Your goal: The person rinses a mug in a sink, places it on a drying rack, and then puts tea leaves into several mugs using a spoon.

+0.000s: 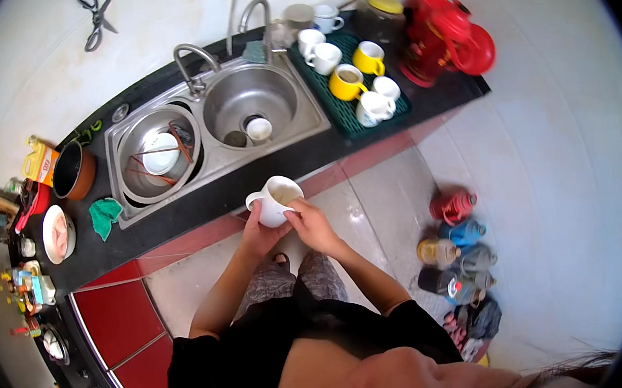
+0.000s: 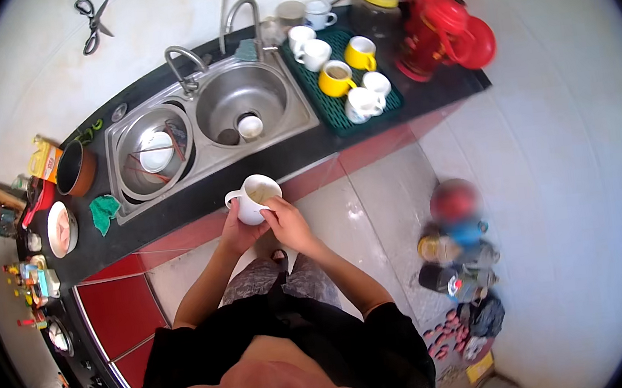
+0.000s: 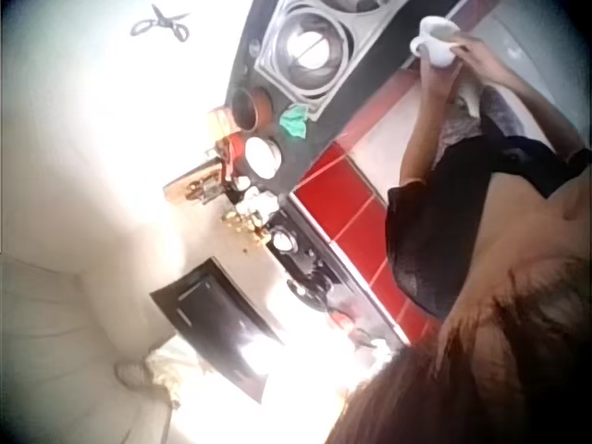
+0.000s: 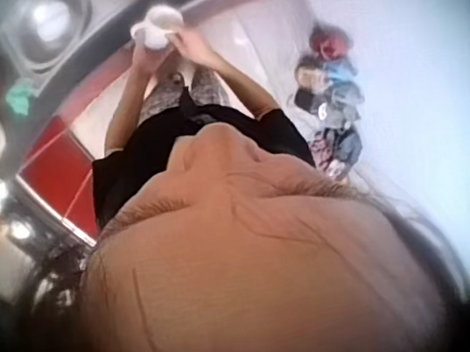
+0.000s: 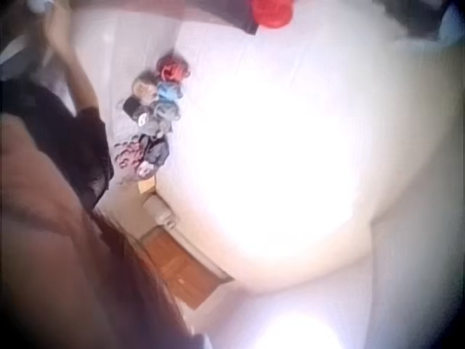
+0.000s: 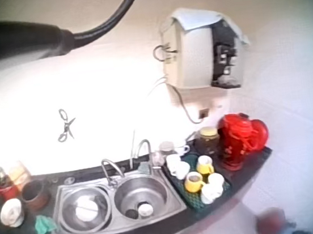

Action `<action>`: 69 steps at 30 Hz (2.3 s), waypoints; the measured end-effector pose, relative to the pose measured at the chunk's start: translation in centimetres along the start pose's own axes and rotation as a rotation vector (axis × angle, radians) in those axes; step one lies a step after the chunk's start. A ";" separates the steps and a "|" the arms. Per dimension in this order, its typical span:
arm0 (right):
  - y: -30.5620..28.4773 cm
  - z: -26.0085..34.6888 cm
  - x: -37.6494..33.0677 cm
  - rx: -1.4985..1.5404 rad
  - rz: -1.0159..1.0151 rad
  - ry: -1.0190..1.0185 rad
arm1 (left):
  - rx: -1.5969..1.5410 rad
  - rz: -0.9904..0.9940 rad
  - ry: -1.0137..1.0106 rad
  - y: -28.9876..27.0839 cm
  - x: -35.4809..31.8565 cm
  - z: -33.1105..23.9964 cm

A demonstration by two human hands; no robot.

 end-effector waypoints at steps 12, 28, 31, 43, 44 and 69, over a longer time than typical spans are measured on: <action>-9.5 -15.6 41.2 0.560 -0.117 0.233 | -0.322 -0.283 0.313 -3.6 16.7 -15.4; -7.9 -20.7 51.5 0.006 -0.442 -0.197 | -0.405 -0.459 0.290 -12.0 27.7 -20.5; -7.6 -20.4 51.1 -0.019 -0.361 -0.197 | -0.397 -0.468 0.281 -13.3 29.4 -20.8; -2.3 -12.5 49.5 -0.405 -0.105 -0.374 | -0.471 -0.562 0.219 -16.0 32.4 -23.1; -1.9 -12.1 51.0 -0.440 -0.113 -0.415 | -0.376 -0.566 0.222 -16.5 32.3 -23.3; 0.0 -13.5 54.5 -0.637 -0.058 -0.539 | -0.375 -0.570 0.126 -17.5 32.9 -22.8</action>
Point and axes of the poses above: each hand's wrist, its own x-axis towards the middle knuckle, its own y-axis out of the palm, z = x × y, the point moved 7 cm from there along x, towards the middle knuckle
